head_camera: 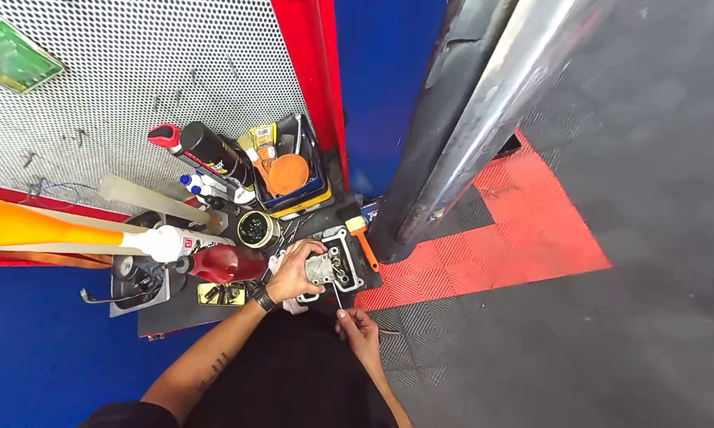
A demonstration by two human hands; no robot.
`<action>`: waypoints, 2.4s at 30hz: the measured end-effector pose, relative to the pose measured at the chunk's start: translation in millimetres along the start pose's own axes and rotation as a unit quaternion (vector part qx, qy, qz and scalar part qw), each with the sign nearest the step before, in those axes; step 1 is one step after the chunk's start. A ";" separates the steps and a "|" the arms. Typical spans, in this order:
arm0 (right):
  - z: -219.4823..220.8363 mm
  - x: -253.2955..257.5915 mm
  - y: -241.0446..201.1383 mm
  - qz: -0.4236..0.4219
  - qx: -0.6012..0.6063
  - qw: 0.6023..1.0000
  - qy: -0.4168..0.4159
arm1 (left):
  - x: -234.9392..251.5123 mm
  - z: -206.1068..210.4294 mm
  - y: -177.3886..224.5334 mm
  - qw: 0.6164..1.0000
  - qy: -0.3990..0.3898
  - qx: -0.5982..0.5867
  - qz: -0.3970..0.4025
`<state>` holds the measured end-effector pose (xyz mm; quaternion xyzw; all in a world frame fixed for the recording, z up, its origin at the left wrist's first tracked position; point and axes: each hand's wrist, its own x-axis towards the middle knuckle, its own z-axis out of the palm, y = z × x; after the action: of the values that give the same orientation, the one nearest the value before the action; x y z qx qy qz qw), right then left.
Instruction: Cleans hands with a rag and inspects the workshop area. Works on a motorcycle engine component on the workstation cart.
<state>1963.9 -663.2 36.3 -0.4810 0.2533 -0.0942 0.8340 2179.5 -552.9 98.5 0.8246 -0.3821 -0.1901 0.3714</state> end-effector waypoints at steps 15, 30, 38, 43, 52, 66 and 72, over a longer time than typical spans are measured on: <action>-9.9 6.8 0.6 0.175 0.233 0.948 -0.128 | -1.2 2.0 -3.5 1.000 0.011 -0.008 0.012; 5.5 -1.9 -2.0 0.062 0.125 0.990 0.014 | -0.4 -0.2 -2.8 1.000 0.005 0.001 0.022; 8.0 -1.5 -4.5 0.065 0.106 0.992 0.031 | -1.6 0.1 -1.4 1.000 0.007 0.002 0.013; 9.5 -2.5 -5.5 0.037 0.064 0.996 0.046 | -1.5 0.3 -2.2 1.000 0.011 -0.009 0.015; 3.0 -1.1 -1.3 0.066 0.126 0.990 -0.022 | -1.2 -0.7 -1.5 1.000 0.007 -0.006 0.013; -0.3 0.8 -0.7 0.099 0.151 0.981 -0.066 | -1.1 -0.5 -1.3 1.000 0.010 -0.008 0.016; -3.1 2.7 -1.9 0.148 0.203 0.963 -0.102 | -1.4 0.2 -3.1 1.000 0.013 -0.006 0.022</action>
<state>1964.7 -667.5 35.7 -0.2660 0.2103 0.0304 0.9403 2180.0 -550.6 96.0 0.8162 -0.3944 -0.1733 0.3850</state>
